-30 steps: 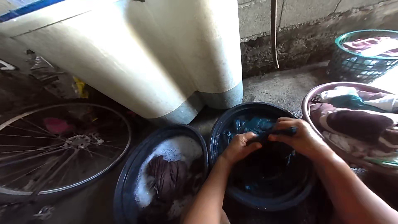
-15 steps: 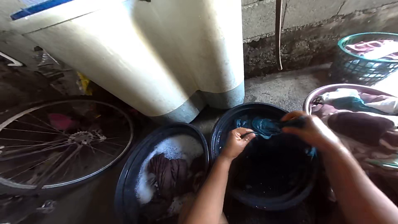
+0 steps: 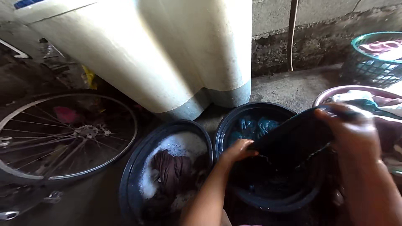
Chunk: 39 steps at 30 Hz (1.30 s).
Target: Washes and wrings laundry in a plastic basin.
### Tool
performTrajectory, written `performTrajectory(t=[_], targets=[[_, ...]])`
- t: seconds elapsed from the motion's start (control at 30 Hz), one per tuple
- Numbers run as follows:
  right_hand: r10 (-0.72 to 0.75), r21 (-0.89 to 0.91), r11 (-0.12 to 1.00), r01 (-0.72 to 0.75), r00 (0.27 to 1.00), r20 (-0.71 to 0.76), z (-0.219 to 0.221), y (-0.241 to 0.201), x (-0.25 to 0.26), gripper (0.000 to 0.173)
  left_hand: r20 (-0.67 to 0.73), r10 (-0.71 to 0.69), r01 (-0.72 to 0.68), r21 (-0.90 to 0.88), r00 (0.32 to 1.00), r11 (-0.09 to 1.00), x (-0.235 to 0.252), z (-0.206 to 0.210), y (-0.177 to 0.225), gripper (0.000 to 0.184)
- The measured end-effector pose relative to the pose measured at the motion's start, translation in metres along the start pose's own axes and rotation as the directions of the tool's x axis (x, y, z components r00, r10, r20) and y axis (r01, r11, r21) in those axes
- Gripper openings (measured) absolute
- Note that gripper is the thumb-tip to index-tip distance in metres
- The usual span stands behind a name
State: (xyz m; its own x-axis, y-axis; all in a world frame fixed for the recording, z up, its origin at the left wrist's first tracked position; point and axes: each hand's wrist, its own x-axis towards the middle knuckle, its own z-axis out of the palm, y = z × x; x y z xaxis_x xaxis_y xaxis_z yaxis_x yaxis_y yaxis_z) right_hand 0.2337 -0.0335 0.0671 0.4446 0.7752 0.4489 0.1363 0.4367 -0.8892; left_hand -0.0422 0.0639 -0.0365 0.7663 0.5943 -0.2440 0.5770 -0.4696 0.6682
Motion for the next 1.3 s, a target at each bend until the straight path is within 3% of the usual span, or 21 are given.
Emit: performTrajectory(t=[0.07, 0.13, 0.23, 0.3, 0.37, 0.43, 0.53, 0.63, 0.7, 0.77, 0.87, 0.93, 1.0, 1.07, 1.13, 1.2, 1.3], targets=[[-0.02, 0.097, 0.995, 0.036, 0.987, -0.162, -0.017, -0.002, 0.009, 0.015, -0.081, -0.092, 0.087, -0.066, 0.992, 0.994, -0.008, -0.012, -0.007, 0.038], [0.016, 0.012, 1.0, -0.014, 0.985, -0.173, -0.028, -0.004, 0.013, 0.02, -0.295, -0.032, -0.042, -0.242, 0.955, 0.969, -0.017, -0.021, -0.004, 0.031], [0.134, -0.344, 0.933, -0.101, 0.988, 0.071, -0.025, 0.007, 0.01, 0.03, -0.52, 0.111, -0.315, -0.322, 0.847, 0.893, -0.017, -0.019, 0.012, 0.02], [0.245, -0.528, 0.847, -0.063, 0.927, 0.283, -0.004, 0.018, 0.003, 0.051, -0.546, 0.196, -0.416, -0.316, 0.815, 0.853, -0.01, -0.011, 0.028, 0.019], [0.327, -0.581, 0.814, -0.014, 0.837, 0.438, 0.023, 0.03, -0.01, 0.061, -0.525, 0.267, -0.483, -0.331, 0.808, 0.81, -0.004, -0.004, 0.045, 0.017], [0.326, -0.56, 0.828, 0.035, 0.782, 0.531, 0.046, 0.044, -0.026, 0.055, -0.497, 0.325, -0.528, -0.349, 0.805, 0.774, 0.0, 0.002, 0.058, 0.016], [0.276, -0.515, 0.855, 0.061, 0.787, 0.552, 0.058, 0.058, -0.038, 0.031, -0.532, 0.32, -0.559, -0.383, 0.784, 0.735, 0.004, 0.003, 0.062, 0.023], [0.199, -0.442, 0.895, 0.065, 0.828, 0.525, 0.055, 0.054, -0.036, 0.022, -0.499, 0.216, -0.468, -0.46, 0.839, 0.755, 0.005, 0.002, 0.05, 0.052], [0.161, -0.395, 0.918, 0.041, 0.871, 0.464, 0.05, 0.044, -0.03, 0.021, -0.397, 0.2, -0.374, -0.428, 0.896, 0.823, 0.005, 0.007, 0.041, 0.05], [0.101, -0.311, 0.95, 0.021, 0.924, 0.37, 0.04, 0.033, -0.023, 0.017, -0.211, 0.132, -0.195, -0.318, 0.969, 0.928, 0.002, 0.014, 0.032, 0.044], [0.004, -0.133, 0.991, 0.015, 0.99, 0.143, 0.02, 0.019, -0.009, 0.005, -0.001, -0.009, 0.009, -0.092, 1.0, 0.996, 0.0, 0.022, 0.008, 0.04], [-0.016, -0.057, 0.998, 0.016, 1.0, 0.011, 0.001, 0.012, 0.001, 0.011, -0.019, -0.057, 0.055, -0.089, 0.998, 0.995, -0.004, 0.017, -0.001, 0.035], [-0.014, -0.094, 0.996, 0.012, 1.0, -0.025, -0.015, 0.011, 0.008, 0.014, -0.198, -0.045, -0.01, -0.268, 0.979, 0.963, -0.009, 0.003, 0.0, 0.028], [0.003, -0.239, 0.971, 0.01, 0.998, 0.055, -0.024, 0.017, 0.01, 0.013, -0.43, -0.013, -0.168, -0.381, 0.903, 0.909, -0.011, -0.009, 0.006, 0.022], [0.056, -0.393, 0.919, 0.031, 0.977, 0.207, -0.02, 0.025, 0.008, 0.019, -0.577, 0.0, -0.308, -0.436, 0.817, 0.846, -0.009, -0.014, 0.019, 0.018], [0.157, -0.478, 0.877, 0.038, 0.919, 0.362, -0.002, 0.03, 0.002, 0.023, -0.631, 0.051, -0.412, -0.441, 0.774, 0.798, -0.004, -0.012, 0.037, 0.017], [0.283, -0.481, 0.876, 0.033, 0.773, 0.568, 0.029, 0.039, -0.014, 0.037, -0.604, 0.177, -0.491, -0.407, 0.777, 0.77, 0.006, -0.002, 0.058, 0.017]])
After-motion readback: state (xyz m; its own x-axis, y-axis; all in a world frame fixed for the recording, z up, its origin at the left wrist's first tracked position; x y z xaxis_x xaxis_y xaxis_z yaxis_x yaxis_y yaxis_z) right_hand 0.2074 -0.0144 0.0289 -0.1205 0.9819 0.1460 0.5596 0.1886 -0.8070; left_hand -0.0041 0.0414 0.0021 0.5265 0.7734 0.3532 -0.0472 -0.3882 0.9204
